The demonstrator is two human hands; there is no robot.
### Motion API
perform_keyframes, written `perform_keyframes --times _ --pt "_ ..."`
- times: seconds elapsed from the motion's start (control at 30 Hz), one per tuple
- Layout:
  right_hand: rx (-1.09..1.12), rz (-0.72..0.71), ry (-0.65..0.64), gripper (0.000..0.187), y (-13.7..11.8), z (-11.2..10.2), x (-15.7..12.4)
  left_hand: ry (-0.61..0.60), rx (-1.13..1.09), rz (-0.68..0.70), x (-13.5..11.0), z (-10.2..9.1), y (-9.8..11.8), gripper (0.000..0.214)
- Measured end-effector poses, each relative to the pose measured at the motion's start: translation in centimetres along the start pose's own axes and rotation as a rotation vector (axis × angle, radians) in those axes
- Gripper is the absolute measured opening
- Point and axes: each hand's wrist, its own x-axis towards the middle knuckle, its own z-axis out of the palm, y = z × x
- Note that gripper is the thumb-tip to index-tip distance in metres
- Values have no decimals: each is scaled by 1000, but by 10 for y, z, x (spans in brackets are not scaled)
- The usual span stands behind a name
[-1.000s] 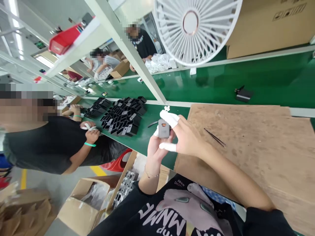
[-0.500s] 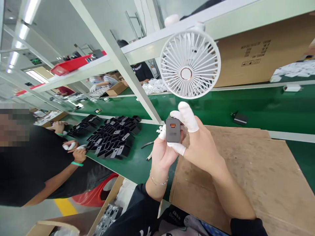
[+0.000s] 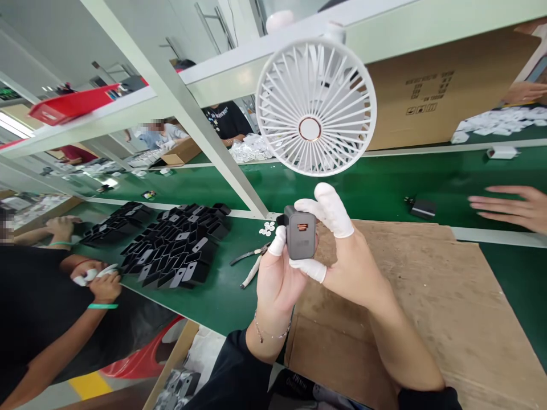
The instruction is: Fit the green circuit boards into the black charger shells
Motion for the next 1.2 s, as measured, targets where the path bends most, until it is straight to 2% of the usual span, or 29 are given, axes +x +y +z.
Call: perform_keyframes --times 0.13,0.23,0.37,0.47,0.67,0.9,1.1,1.2 --pt "35 1 -42 88 2 -2 2 -33 37 86 2 -4 -5 19" --pt "40 1 -55 92 2 -3 3 -56 91 182 3 -5 -7 22" --pt "-25 32 -77 86 4 -4 3 -30 172 348 3 -4 -11 32" --pt "-84 18 -84 78 5 -6 3 -8 194 418 2 -4 -14 40" --pt "-61 10 -58 79 5 -8 2 16 231 492 0 -5 -18 54" --pt "60 47 -71 77 4 -6 3 17 234 491 -1 -5 -16 62" --pt "158 31 -76 74 8 -6 4 -28 284 542 2 -8 -18 66" --pt "126 -1 -83 73 8 -6 5 -66 380 578 10 -11 -15 66"
